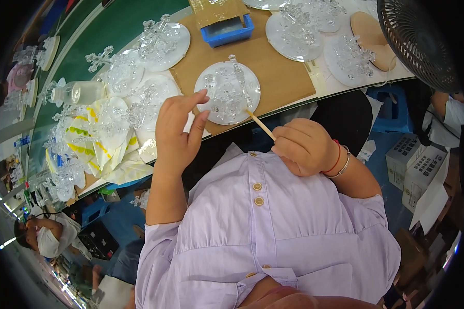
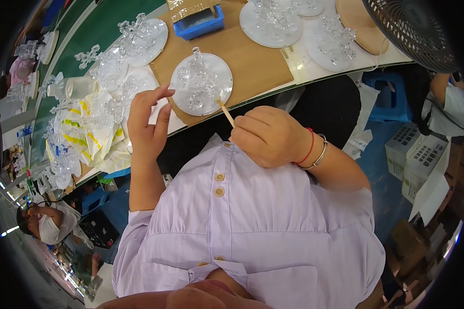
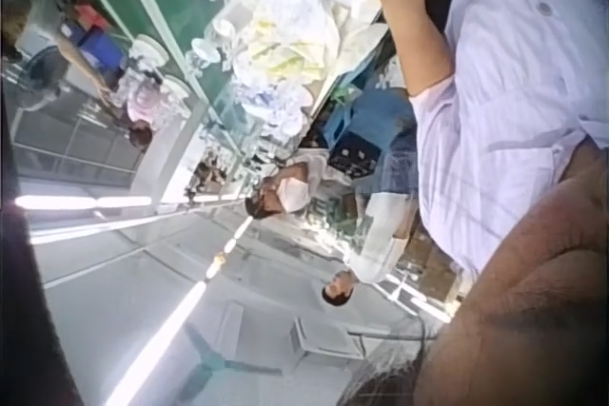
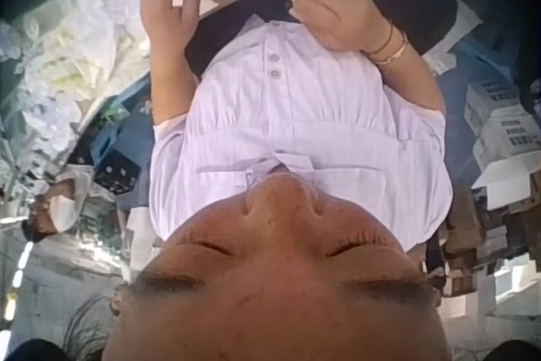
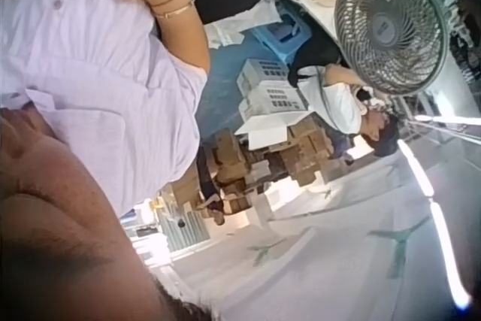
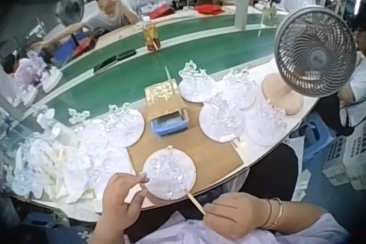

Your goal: Applying adhesive or small components to plastic snowflake-shaped decorations on an assembly line.

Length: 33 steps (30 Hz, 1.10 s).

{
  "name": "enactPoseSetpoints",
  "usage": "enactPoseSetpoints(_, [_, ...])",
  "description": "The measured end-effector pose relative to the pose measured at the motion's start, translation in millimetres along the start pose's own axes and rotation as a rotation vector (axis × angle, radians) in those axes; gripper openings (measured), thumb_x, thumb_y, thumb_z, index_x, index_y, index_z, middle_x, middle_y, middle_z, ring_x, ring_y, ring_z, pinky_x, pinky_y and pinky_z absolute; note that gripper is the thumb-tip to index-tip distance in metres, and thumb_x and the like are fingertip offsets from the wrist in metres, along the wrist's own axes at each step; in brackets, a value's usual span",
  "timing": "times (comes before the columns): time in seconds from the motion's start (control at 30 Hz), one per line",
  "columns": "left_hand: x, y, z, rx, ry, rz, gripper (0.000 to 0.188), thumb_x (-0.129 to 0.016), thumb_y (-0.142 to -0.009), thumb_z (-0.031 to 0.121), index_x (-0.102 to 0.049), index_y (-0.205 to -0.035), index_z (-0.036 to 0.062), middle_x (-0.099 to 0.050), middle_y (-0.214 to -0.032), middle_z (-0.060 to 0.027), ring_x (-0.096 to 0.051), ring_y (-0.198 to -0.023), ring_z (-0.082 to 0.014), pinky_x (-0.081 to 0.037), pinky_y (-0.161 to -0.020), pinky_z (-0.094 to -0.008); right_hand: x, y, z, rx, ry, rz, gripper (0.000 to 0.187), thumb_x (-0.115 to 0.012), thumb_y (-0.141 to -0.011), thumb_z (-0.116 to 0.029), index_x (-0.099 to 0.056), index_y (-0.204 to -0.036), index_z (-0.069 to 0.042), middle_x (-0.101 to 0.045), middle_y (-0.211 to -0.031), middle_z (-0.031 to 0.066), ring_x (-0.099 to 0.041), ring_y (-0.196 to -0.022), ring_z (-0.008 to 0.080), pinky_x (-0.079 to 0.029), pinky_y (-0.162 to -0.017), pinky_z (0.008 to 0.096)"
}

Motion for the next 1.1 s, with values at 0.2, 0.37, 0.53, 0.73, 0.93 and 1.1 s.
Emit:
enactPoseSetpoints(0.2, [8,-21,7,-0.107,-0.063,0.039,0.038,-0.066,-0.077,-0.005,-0.064,-0.113,0.0061,-0.065,-0.108,-0.0097,-0.06,-0.093,-0.0273,-0.047,-0.081,-0.0365,1,-3,-2,-0.031,-0.021,-0.032,0.024,-0.066,-0.068,0.003,-0.055,-0.089,-0.001,-0.062,-0.084,0.0166,-0.058,-0.062,0.0273,-0.049,-0.057,0.0336])
enactPoseSetpoints(0.37, [6,-71,22,-0.381,-0.257,-0.088,0.04,-0.06,-0.076,-0.002,-0.064,-0.115,0.0072,-0.061,-0.12,-0.0115,-0.059,-0.102,-0.0274,-0.047,-0.087,-0.0376,6,-4,18,-0.199,0.028,0.079,0.014,-0.061,-0.078,0.005,-0.056,-0.089,0.0,-0.062,-0.079,0.0152,-0.06,-0.063,0.0304,-0.049,-0.058,0.0347])
enactPoseSetpoints(0.53, [-2,-98,24,-0.582,-0.431,-0.515,0.019,-0.057,-0.078,0.009,-0.062,-0.096,0.0058,-0.062,-0.099,-0.0083,-0.06,-0.095,-0.0249,-0.049,-0.082,-0.035,9,-4,36,-0.276,0.089,0.203,0.007,-0.059,-0.083,0.003,-0.057,-0.09,0.001,-0.063,-0.08,0.015,-0.061,-0.065,0.0313,-0.049,-0.059,0.0348])
enactPoseSetpoints(0.73, [35,-110,31,-0.582,-0.61,-0.782,0.018,-0.058,-0.077,0.012,-0.061,-0.093,0.0056,-0.065,-0.103,-0.0073,-0.063,-0.095,-0.0252,-0.052,-0.077,-0.0343,36,26,33,-0.167,0.068,0.487,0.013,-0.053,-0.096,-0.013,-0.051,-0.105,-0.004,-0.065,-0.085,0.0197,-0.062,-0.067,0.029,-0.052,-0.061,0.0387])
enactPoseSetpoints(0.93, [107,-143,39,-0.471,-0.443,-0.227,0.016,-0.07,-0.074,0.009,-0.068,-0.09,0.0084,-0.07,-0.09,-0.0064,-0.067,-0.077,-0.0236,-0.054,-0.066,-0.0341,42,52,38,0.099,0.135,0.887,0.023,-0.045,-0.101,-0.023,-0.044,-0.116,-0.006,-0.058,-0.097,0.022,-0.056,-0.065,0.0277,-0.047,-0.056,0.0363])
enactPoseSetpoints(1.1, [151,-205,16,-0.125,-0.497,0.15,0.017,-0.072,-0.079,0.011,-0.071,-0.096,0.0062,-0.071,-0.083,-0.0101,-0.068,-0.073,-0.0231,-0.052,-0.065,-0.0306,49,51,29,0.013,0.045,0.671,0.022,-0.044,-0.101,-0.02,-0.043,-0.119,-0.007,-0.056,-0.089,0.0166,-0.051,-0.063,0.0229,-0.041,-0.052,0.0339])
Point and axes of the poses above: each hand's wrist, its own y-axis away from the middle knuckle, its own x-axis out of the back of the hand, z = x × y, the point moved 1 cm from there along -y, towards the middle knuckle
